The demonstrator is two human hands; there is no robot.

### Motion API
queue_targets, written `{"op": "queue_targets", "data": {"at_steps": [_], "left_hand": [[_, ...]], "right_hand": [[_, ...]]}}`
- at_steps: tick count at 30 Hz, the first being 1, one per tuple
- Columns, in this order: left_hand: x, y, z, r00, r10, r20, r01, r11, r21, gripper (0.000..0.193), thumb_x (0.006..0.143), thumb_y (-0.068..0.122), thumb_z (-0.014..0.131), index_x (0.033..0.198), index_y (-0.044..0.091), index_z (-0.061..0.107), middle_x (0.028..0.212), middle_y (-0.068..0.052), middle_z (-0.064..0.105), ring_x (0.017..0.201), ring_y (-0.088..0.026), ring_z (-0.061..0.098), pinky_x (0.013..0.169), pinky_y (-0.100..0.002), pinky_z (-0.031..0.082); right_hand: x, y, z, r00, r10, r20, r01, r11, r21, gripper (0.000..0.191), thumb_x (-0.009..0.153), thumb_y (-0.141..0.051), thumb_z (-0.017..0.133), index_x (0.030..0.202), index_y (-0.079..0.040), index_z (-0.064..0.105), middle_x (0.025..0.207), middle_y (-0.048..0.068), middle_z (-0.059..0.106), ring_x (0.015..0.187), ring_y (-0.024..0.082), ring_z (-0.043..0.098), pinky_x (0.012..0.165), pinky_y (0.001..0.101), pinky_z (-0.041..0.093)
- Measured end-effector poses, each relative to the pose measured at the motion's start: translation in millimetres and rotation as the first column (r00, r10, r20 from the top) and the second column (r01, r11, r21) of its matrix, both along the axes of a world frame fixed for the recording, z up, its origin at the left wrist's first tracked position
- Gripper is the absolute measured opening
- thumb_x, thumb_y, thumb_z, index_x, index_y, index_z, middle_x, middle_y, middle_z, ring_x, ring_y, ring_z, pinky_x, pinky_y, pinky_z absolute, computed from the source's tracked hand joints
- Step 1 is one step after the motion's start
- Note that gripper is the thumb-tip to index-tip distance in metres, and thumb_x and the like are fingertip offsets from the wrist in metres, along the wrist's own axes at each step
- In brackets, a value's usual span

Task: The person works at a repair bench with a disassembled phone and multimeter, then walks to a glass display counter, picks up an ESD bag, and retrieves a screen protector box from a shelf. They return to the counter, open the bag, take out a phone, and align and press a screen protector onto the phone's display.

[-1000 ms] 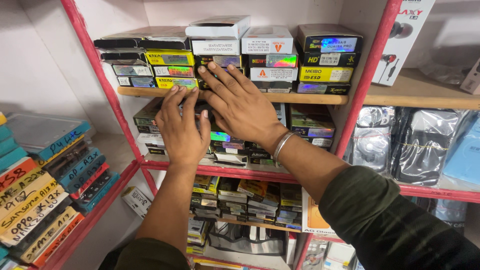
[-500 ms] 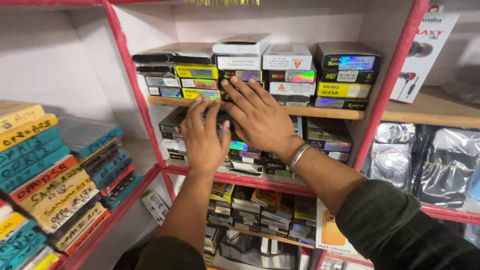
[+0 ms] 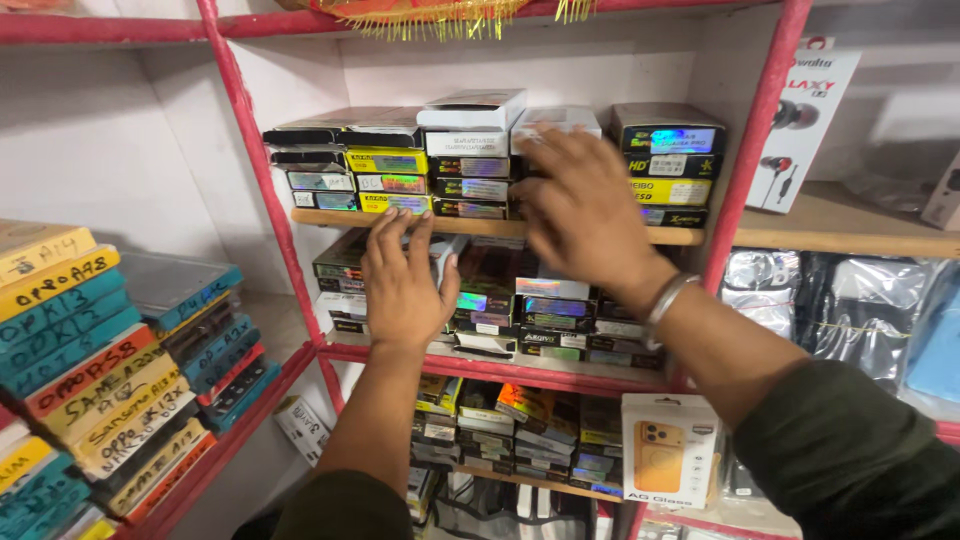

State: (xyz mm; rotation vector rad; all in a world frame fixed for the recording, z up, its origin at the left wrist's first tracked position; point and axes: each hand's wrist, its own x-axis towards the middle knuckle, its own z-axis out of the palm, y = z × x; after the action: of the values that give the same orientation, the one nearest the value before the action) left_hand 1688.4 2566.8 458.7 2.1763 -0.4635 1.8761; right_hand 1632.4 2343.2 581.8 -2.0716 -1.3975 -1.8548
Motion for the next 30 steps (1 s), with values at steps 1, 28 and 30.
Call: {"op": "queue_targets", "data": {"at_steps": [1,28,30], "left_hand": [[1,0,0,1.0,-0.014,0.007,0.014,1.0,-0.009,0.053,0.09,0.022,0.071,0.138,0.004,0.056,0.137,-0.019,0.049,0.138,-0.041,0.045,0.114,-0.054,0.039],[6,-1,-3,0.994,-0.092,0.062,0.093,0.995,-0.02,0.044,0.094,0.011,0.071,0.135,0.004,0.059,0.134,-0.019,0.051,0.135,-0.041,0.048,0.116,-0.053,0.042],[7,-1,-3,0.995,-0.083,0.061,0.084,0.996,-0.015,0.044,0.094,0.011,0.071,0.135,0.003,0.059,0.135,-0.019,0.05,0.135,-0.042,0.048,0.116,-0.053,0.042]], "right_hand": [[1,-11,2,0.999,-0.023,0.027,0.023,1.0,0.021,0.029,0.086,-0.009,0.074,0.114,-0.009,0.066,0.149,0.014,0.057,0.146,0.034,0.046,0.125,0.0549,0.033],[15,-44,-24,0.974,-0.195,-0.115,0.2,0.979,0.031,0.042,0.1,-0.016,0.064,0.141,-0.005,0.062,0.161,0.017,0.048,0.155,0.035,0.038,0.13,0.0551,0.024],[16,-45,-28,0.97,-0.205,-0.129,0.214,0.975,0.056,0.041,0.1,-0.018,0.064,0.14,-0.007,0.062,0.16,0.015,0.048,0.155,0.033,0.037,0.129,0.0592,0.019]]}}
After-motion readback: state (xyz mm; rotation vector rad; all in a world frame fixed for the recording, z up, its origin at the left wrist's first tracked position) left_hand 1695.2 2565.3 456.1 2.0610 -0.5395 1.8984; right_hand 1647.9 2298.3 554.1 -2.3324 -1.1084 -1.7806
